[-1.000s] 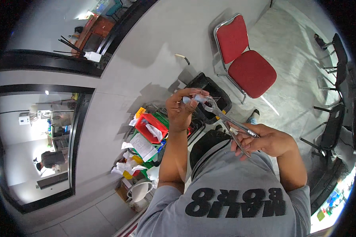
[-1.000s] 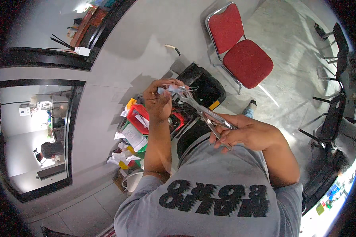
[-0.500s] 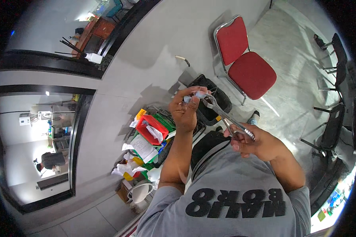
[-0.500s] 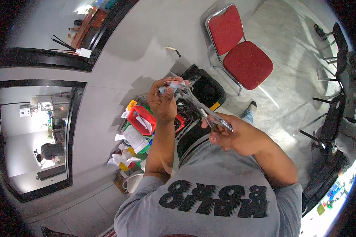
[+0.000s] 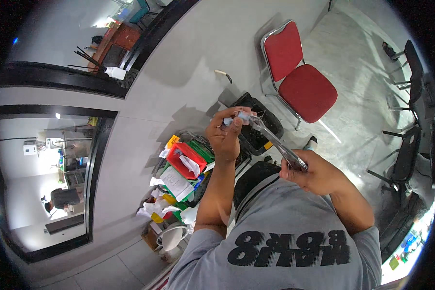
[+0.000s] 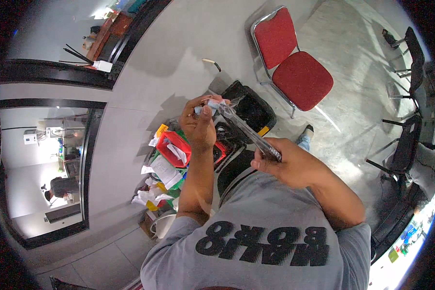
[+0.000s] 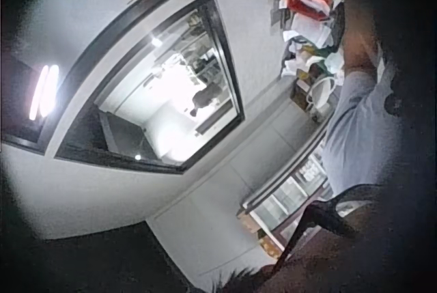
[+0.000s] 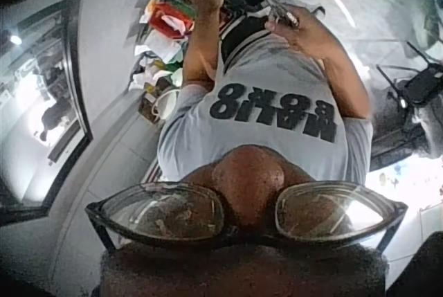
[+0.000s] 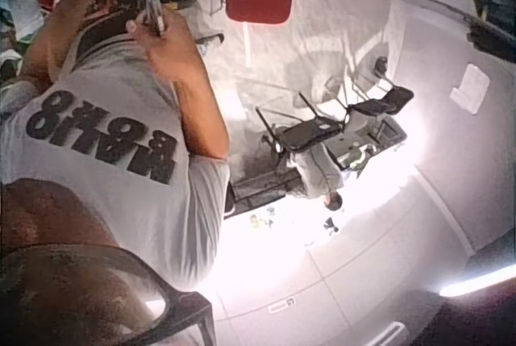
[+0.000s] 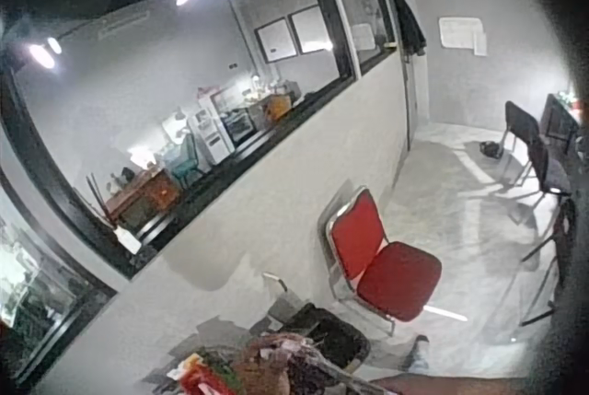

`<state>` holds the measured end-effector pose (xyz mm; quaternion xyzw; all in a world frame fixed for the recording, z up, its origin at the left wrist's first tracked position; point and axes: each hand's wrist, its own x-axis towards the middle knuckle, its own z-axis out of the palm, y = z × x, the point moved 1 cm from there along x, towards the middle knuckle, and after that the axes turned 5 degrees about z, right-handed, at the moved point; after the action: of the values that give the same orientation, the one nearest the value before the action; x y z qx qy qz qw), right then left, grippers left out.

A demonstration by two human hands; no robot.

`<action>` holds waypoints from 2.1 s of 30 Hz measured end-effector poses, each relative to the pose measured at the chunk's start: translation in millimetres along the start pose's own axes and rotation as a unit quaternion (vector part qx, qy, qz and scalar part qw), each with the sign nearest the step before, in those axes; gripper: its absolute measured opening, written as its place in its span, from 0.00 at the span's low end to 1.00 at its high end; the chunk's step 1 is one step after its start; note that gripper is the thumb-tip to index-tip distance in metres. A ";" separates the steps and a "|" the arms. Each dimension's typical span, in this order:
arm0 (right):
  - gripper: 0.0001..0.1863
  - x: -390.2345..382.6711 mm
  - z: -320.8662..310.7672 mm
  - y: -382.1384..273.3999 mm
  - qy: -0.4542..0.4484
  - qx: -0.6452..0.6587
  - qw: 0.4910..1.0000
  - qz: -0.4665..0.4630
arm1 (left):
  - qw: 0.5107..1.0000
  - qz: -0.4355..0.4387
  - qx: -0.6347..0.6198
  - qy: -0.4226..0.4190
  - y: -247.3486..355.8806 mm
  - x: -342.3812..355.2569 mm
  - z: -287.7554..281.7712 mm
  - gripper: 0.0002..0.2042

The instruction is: The person unwraps and trims excess material from a dental appliance using a pair of pliers and by hand.

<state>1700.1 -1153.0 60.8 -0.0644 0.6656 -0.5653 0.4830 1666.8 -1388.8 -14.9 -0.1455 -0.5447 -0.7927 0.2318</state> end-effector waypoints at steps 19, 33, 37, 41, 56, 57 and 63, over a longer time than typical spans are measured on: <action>0.24 12.8 -13.0 16.8 0.065 -0.068 0.995 -0.022 | 0.974 -0.199 0.044 0.099 -6.3 -0.4 -5.3 0.17; 0.29 14.3 -14.0 8.9 0.021 -0.112 0.989 -0.090 | 0.950 -0.086 0.284 -0.098 23.9 4.4 1.8 0.15; 0.29 11.2 -14.2 1.5 0.021 -0.116 0.990 -0.079 | 0.900 -0.058 0.404 -0.155 23.5 6.8 -1.1 0.14; 0.28 9.7 -16.1 -4.9 -0.001 -0.103 0.994 -0.033 | 0.859 0.032 0.471 -0.200 22.8 8.3 -2.1 0.13; 0.30 7.8 -9.3 -9.4 0.083 -0.220 0.969 -0.075 | 0.871 0.008 0.472 -0.137 14.5 0.2 -0.6 0.13; 0.31 9.1 -8.5 -10.2 0.075 -0.206 0.974 -0.064 | 0.875 0.023 0.468 -0.122 13.3 0.1 0.9 0.13; 0.31 14.8 3.1 -3.8 0.114 -0.258 0.956 -0.075 | 0.886 -0.048 0.451 -0.091 20.4 -3.6 4.0 0.14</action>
<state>1692.8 -1165.8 55.9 -0.1715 0.8327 -0.4127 0.3270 1680.5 -1390.5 1.0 -0.0707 -0.8686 -0.4547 0.1837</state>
